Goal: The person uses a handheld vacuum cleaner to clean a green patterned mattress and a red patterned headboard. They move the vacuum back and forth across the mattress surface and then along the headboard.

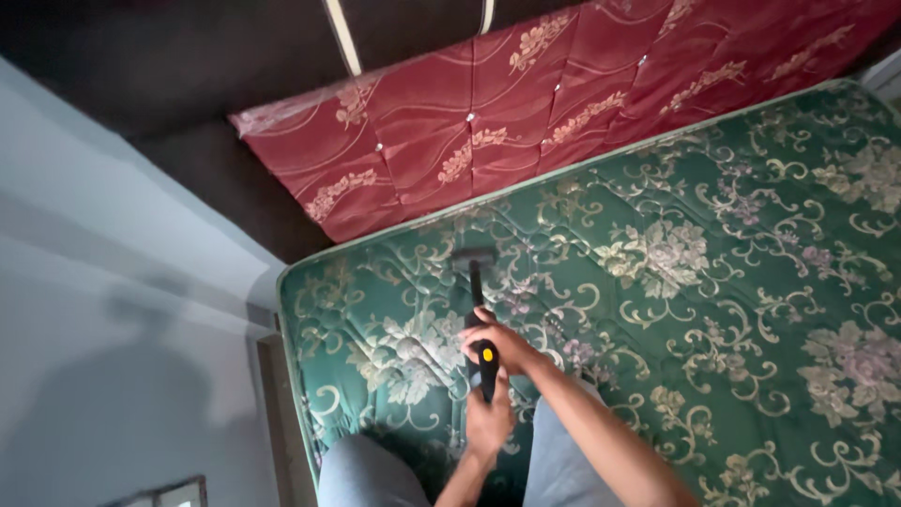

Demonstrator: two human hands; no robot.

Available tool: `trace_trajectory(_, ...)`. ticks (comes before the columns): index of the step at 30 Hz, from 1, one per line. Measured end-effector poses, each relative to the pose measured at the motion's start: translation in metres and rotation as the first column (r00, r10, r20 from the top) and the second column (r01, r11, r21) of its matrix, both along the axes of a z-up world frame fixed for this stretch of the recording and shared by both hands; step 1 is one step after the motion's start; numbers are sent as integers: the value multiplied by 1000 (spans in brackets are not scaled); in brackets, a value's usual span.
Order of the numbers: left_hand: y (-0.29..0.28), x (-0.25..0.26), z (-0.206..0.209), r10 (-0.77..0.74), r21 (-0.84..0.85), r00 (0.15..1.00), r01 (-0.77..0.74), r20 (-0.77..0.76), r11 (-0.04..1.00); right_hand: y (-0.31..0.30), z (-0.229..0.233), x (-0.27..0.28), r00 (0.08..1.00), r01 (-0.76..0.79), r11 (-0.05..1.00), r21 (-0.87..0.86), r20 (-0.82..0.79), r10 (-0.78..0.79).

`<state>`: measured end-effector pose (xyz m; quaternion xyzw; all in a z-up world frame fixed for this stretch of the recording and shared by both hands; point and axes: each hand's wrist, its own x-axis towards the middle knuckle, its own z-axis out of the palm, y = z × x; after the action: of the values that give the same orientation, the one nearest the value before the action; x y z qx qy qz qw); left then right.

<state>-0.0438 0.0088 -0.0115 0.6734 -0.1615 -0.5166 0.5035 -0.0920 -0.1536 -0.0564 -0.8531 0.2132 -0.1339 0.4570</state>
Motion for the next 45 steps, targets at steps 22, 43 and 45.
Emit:
trace_trajectory(22,8,18,-11,-127,-13,984,126,-126,992,19,70,-1,975,212,977,-1,-74,-211)
trace_trajectory(43,-218,9,20,-184,-133,981,175,-58,975,-196,12,-18,945,309,951,-20,118,-305)
trace_trajectory(45,-209,10,24,-165,-109,984,157,-68,982,-189,15,-18,941,322,946,-33,121,-316)
